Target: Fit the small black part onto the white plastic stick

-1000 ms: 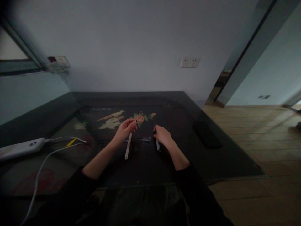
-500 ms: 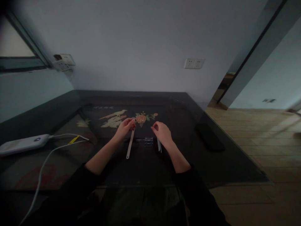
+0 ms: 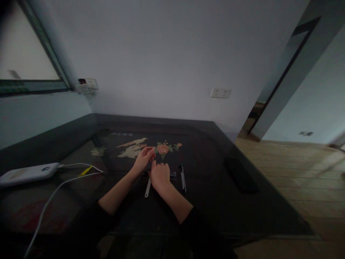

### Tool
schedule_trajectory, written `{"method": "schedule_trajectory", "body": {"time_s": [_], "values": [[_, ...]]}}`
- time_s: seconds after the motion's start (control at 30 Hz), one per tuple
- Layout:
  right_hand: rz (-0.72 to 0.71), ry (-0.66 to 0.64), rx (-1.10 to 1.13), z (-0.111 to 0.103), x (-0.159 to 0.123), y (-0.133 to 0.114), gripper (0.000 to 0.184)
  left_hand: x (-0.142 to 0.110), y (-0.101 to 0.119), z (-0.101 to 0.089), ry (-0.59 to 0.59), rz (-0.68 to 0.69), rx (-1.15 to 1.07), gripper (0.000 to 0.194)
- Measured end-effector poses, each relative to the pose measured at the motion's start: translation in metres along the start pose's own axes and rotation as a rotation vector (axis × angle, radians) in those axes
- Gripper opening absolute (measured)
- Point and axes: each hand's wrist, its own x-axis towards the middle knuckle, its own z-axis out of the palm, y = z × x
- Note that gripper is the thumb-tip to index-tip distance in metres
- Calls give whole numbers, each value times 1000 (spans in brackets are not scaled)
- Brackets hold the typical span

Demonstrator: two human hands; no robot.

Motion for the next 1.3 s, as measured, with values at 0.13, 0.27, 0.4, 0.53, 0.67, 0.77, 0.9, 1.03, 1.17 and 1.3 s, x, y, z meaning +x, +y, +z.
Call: {"method": "schedule_trajectory", "body": {"time_s": [0.13, 0.27, 0.4, 0.53, 0.67, 0.77, 0.9, 1.03, 1.17, 1.3], "values": [[13, -60, -4, 4, 3, -3, 35, -1, 0, 1, -8, 16, 0, 34], [47, -70, 6, 10, 5, -6, 34, -2, -2, 1, -18, 44, 12, 34], [81, -58, 23, 12, 6, -7, 37, -2, -2, 1, -25, 68, 32, 33], [141, -91, 109, 9, 6, -1, 38, -3, 1, 1, -36, 79, 37, 33], [203, -38, 329, -1, 10, 17, 29, -3, 9, 0, -17, 88, 43, 34], [224, 122, 589, -12, 14, 41, 36, -6, 14, 0, -8, 110, 56, 33], [224, 144, 1051, -24, 14, 74, 43, -15, 19, 5, -26, 178, 83, 32], [208, 153, 1169, -27, 3, 87, 36, -25, 22, 11, -71, 213, 130, 30], [117, 167, 1193, -28, -7, 85, 38, -29, 24, 13, -129, 194, 77, 33], [94, 234, 1272, -33, -10, 82, 39, -30, 28, 13, -244, 66, -154, 41]]}}
